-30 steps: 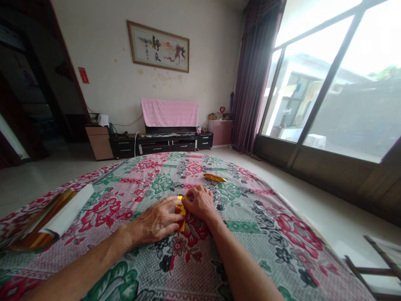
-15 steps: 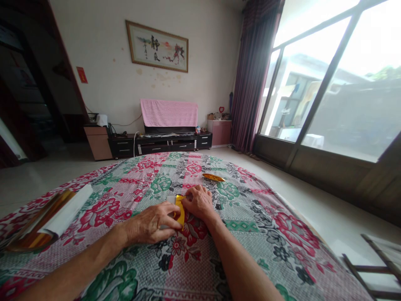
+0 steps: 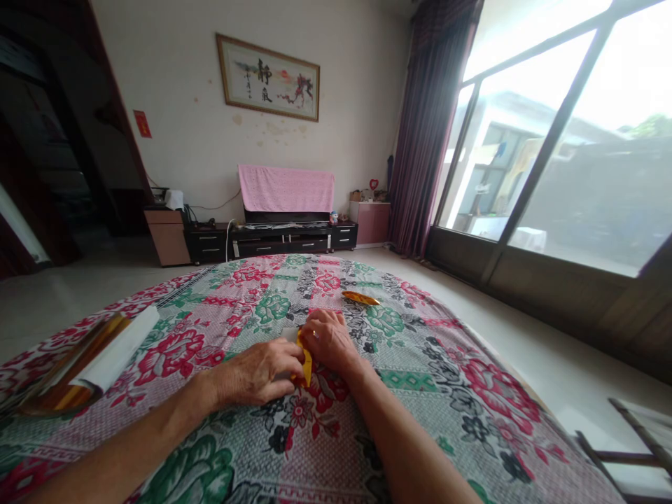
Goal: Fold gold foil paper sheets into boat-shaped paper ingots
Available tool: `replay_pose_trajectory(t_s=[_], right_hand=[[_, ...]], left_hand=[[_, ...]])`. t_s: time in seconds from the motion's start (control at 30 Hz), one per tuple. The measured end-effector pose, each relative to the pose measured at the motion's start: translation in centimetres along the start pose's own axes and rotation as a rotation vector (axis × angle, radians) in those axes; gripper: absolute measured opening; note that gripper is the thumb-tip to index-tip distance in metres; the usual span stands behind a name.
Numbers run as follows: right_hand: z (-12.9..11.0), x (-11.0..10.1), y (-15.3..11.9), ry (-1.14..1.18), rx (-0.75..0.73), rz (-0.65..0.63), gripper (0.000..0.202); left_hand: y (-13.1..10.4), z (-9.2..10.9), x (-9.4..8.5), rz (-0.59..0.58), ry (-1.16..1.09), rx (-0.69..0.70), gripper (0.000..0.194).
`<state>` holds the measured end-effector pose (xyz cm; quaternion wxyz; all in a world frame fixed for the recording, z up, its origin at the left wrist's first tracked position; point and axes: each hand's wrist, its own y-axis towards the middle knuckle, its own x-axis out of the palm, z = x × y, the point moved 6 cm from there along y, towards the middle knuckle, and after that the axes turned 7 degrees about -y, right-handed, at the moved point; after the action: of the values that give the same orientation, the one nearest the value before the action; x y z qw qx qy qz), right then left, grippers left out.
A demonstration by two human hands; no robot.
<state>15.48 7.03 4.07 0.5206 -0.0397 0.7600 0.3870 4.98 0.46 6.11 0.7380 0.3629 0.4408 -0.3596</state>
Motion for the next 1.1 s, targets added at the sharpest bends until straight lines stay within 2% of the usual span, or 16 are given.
replay_pose_trajectory(t_s=[0.17, 0.33, 0.5, 0.63, 0.83, 0.97, 1.1], right_hand=[[-0.4, 0.0, 0.0, 0.058, -0.082, -0.045, 0.015], [0.0, 0.0, 0.0, 0.026, -0.043, -0.037, 0.014], [0.4, 0.1, 0.0, -0.030, 0.021, -0.065, 0.018], [0.2, -0.3, -0.1, -0.103, 0.040, -0.086, 0.019], [-1.1, -1.0, 0.2, -0.147, -0.034, -0.069, 0.013], [-2.0, -0.5, 0.3, -0.082, -0.118, -0.108, 0.016], [-2.3, -0.8, 0.3, 0.040, -0.101, -0.136, 0.016]], left_hand=[[0.0, 0.1, 0.0, -0.007, 0.086, -0.031, 0.018], [-0.1, -0.1, -0.1, -0.023, 0.225, -0.033, 0.015], [-0.4, -1.2, -0.2, 0.006, 0.316, -0.050, 0.014], [-0.7, -1.9, -0.2, 0.045, 0.321, -0.032, 0.017], [-0.8, -2.1, -0.2, 0.054, 0.291, -0.031, 0.017], [-0.8, -2.4, -0.1, 0.056, 0.278, -0.051, 0.017], [-0.9, -3.0, -0.1, 0.075, 0.242, -0.057, 0.015]])
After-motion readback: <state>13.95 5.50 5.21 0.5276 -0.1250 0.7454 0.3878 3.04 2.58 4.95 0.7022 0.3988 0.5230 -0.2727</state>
